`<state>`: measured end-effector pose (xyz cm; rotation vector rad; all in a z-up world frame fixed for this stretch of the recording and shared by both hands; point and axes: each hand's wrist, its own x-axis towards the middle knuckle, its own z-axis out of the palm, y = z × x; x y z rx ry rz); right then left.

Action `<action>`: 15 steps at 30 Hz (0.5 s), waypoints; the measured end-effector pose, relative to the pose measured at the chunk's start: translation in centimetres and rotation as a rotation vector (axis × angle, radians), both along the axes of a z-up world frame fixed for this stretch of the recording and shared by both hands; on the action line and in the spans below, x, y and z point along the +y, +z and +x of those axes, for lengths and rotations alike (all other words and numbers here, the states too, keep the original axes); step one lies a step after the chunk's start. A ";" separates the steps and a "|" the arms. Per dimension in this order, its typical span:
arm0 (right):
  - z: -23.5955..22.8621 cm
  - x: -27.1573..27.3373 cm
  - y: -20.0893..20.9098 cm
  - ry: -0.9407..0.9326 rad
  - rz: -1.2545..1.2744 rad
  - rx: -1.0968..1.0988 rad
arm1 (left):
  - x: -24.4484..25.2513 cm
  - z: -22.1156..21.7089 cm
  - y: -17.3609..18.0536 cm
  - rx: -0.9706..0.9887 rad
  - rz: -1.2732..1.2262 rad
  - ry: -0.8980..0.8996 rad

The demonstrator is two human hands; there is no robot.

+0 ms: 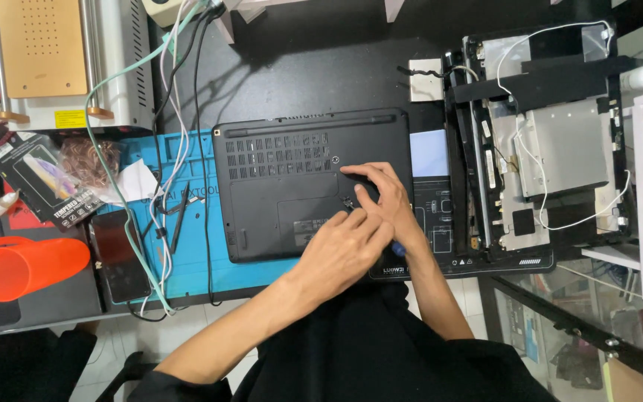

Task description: The person disassembles a black laptop on a workbench. They remove the back cover, disconnect cables, and use a screwdriver to remove screws from the bottom panel, exposing the internal components.

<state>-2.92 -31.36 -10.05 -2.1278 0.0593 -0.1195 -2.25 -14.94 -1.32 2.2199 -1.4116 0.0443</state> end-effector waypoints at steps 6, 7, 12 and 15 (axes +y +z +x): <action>0.1 -0.1 0.0 0.028 -0.015 -0.036 | -0.2 -4.3 -4.1 -0.108 0.128 -0.104; 0.0 -0.1 0.1 0.027 -0.015 -0.035 | -0.2 -4.5 -4.5 -0.107 0.127 -0.105; 0.1 -0.1 0.4 0.045 -0.032 -0.017 | -0.7 -4.9 -5.1 -0.152 0.165 -0.114; 0.1 -0.1 0.6 0.056 -0.033 -0.010 | -1.0 -4.8 -5.4 -0.158 0.189 -0.136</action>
